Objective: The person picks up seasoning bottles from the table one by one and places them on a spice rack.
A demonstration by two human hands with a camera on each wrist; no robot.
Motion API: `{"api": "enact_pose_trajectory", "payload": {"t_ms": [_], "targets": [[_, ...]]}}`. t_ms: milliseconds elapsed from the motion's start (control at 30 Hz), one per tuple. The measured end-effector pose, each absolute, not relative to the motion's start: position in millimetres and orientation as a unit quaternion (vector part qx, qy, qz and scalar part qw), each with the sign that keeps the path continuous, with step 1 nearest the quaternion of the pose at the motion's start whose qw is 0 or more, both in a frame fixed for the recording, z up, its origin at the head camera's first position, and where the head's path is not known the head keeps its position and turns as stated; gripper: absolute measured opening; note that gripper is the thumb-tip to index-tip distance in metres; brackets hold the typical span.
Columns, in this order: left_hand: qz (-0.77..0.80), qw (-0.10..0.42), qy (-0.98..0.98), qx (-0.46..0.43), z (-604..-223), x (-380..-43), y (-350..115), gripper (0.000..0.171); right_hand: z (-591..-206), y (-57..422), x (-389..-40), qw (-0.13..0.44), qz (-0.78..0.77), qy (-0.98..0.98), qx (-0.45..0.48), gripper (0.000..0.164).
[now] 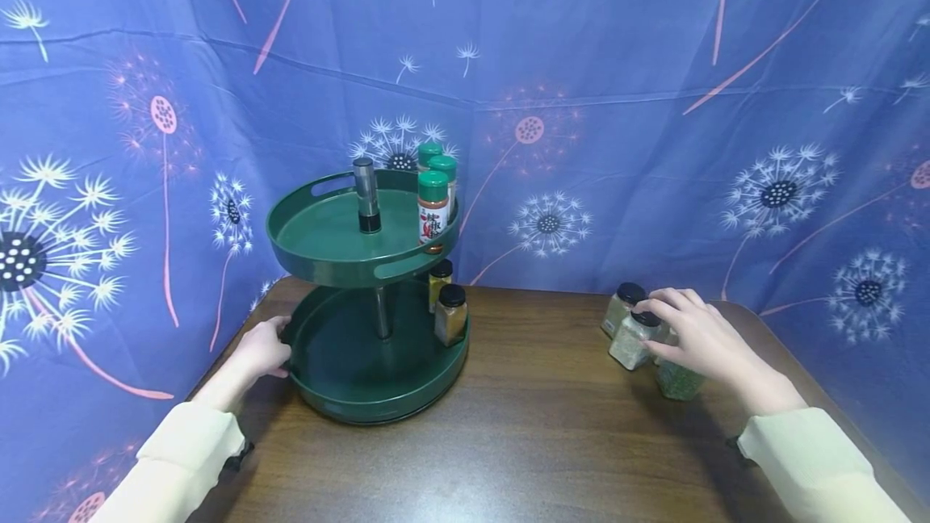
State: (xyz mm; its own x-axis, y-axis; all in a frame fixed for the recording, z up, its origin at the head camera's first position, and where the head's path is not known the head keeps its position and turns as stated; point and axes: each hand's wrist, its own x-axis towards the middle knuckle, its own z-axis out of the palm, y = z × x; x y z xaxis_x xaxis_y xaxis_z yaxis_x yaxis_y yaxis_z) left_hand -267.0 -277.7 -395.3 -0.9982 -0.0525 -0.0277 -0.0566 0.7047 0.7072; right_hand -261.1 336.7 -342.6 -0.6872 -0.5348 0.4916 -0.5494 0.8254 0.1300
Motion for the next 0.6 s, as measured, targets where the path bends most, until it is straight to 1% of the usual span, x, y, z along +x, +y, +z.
{"api": "enact_pose_trajectory", "payload": {"t_ms": [267, 467, 600], "targets": [[0.398, 0.003, 0.917, -0.034, -396, -261, -276, 0.066, -355, 350, -254, 0.258, 0.031, -0.925, 0.278, 0.051], [0.397, 0.006, 0.917, -0.041, -396, -259, -275, 0.066, -363, 359, -249, 0.244, 0.041, -0.933, 0.261, 0.046], [0.393, 0.009, 0.919, -0.043, -397, -259, -276, 0.067, -367, 363, -245, 0.245, 0.042, -0.934, 0.257, 0.047]]}}
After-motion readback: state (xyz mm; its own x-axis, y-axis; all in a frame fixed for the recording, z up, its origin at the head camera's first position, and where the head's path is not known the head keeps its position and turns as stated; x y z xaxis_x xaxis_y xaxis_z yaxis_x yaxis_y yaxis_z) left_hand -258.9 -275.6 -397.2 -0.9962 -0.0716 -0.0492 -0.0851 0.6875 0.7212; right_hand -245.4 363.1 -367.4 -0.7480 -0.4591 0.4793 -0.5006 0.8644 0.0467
